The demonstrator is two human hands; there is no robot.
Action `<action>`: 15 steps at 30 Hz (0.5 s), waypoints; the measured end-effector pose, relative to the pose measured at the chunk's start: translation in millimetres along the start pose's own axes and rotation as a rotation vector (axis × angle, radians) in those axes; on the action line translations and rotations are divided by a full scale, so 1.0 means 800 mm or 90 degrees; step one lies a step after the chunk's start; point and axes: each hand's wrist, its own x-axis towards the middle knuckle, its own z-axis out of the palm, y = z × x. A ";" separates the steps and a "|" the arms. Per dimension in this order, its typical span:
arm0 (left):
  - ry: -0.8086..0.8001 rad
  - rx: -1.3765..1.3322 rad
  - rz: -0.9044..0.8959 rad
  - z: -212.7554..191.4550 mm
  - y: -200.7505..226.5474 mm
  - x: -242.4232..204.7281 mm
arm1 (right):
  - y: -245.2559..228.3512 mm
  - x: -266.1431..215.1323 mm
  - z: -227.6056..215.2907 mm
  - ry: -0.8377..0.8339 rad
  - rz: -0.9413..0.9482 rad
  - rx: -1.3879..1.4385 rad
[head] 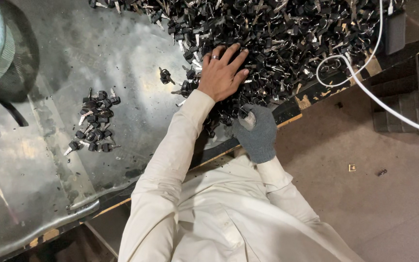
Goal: The person picks up keys from a large pile on a metal table and uses pliers to remove the key rings. The separated keys are placed in a small pile while the rings are discarded. The person continues this process repeatedly throughout the clip.
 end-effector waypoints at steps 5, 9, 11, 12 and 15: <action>-0.170 0.010 -0.076 -0.017 -0.001 -0.044 | 0.007 -0.003 0.003 0.011 -0.037 0.017; 0.093 0.065 -0.051 -0.032 -0.045 -0.025 | 0.016 -0.007 0.001 -0.015 -0.032 0.003; 0.103 0.116 -0.119 -0.036 -0.076 -0.010 | 0.018 -0.012 0.001 -0.059 0.029 0.008; 0.114 0.143 -0.152 -0.037 -0.086 -0.001 | 0.019 -0.009 0.002 -0.044 -0.004 0.007; 0.018 0.030 -0.143 -0.027 -0.090 -0.008 | 0.017 -0.004 0.000 -0.028 -0.056 0.001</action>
